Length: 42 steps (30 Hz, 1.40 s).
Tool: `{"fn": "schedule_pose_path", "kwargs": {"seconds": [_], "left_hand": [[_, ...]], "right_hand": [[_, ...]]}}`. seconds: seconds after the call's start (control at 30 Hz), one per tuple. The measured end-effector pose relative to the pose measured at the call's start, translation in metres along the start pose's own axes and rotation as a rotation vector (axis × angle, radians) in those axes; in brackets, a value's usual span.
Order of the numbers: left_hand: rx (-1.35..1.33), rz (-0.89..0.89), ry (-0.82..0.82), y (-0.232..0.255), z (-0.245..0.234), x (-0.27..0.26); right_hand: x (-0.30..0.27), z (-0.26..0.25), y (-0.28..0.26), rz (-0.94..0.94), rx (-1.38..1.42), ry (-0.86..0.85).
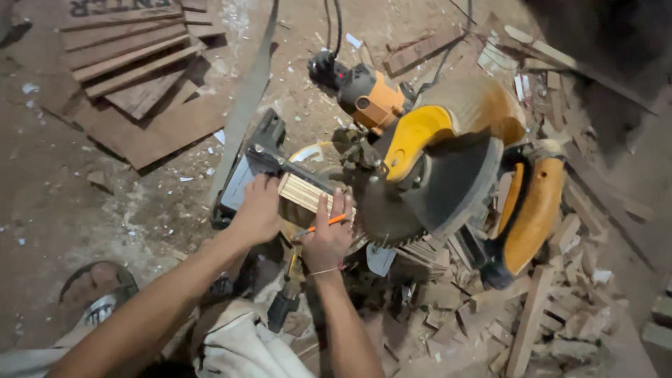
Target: The person cuts wooden pieces using a miter saw. They mark the wood with a pencil, align it under the saw blade, and operate the saw to make cuts.
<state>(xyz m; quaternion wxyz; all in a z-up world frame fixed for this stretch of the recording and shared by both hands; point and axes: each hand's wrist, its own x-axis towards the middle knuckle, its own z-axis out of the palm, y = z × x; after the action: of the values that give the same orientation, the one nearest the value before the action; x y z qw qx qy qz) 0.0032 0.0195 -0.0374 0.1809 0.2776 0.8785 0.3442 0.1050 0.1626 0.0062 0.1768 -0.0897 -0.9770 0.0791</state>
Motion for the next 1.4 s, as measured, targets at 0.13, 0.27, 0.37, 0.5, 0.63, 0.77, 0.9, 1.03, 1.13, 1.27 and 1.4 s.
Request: {"fn": "schedule_pose_path", "kwargs": {"seconds": [0.13, 0.27, 0.37, 0.5, 0.63, 0.77, 0.9, 1.03, 1.13, 1.27, 1.4], "left_hand": [[-0.036, -0.061, 0.018, 0.005, -0.007, 0.001], [-0.098, -0.053, 0.041, 0.010, -0.012, -0.004], [-0.022, -0.029, -0.016, 0.008, -0.007, -0.008], [-0.043, -0.069, -0.029, 0.001, -0.016, 0.005], [-0.213, -0.166, 0.209, -0.004, -0.030, -0.030], [-0.071, -0.374, 0.445, -0.042, -0.087, -0.112], [0.318, -0.563, 0.481, -0.039, -0.117, -0.137], [0.050, 0.258, 0.446, 0.008, -0.095, -0.079], [0.191, 0.504, 0.314, 0.036, -0.088, -0.023], [0.361, 0.608, 0.105, 0.045, -0.089, 0.020], [0.402, 0.692, 0.142, 0.036, -0.079, 0.033]], "right_hand": [[0.006, -0.005, -0.006, -0.005, -0.013, 0.032], [0.005, -0.002, -0.008, -0.007, -0.089, 0.073], [-0.006, -0.001, -0.006, -0.019, -0.020, 0.052], [0.008, 0.003, -0.011, -0.036, -0.051, 0.054], [0.003, -0.012, -0.008, -0.034, -0.032, 0.018], [0.002, -0.013, -0.011, -0.035, -0.018, 0.028], [0.004, -0.013, -0.012, -0.038, -0.005, 0.042], [-0.001, -0.012, -0.010, -0.026, -0.007, 0.049], [0.003, -0.009, -0.010, -0.031, -0.037, 0.092], [0.004, -0.013, -0.009, -0.011, -0.034, 0.116], [0.008, -0.012, -0.005, 0.003, 0.019, 0.121]]}}
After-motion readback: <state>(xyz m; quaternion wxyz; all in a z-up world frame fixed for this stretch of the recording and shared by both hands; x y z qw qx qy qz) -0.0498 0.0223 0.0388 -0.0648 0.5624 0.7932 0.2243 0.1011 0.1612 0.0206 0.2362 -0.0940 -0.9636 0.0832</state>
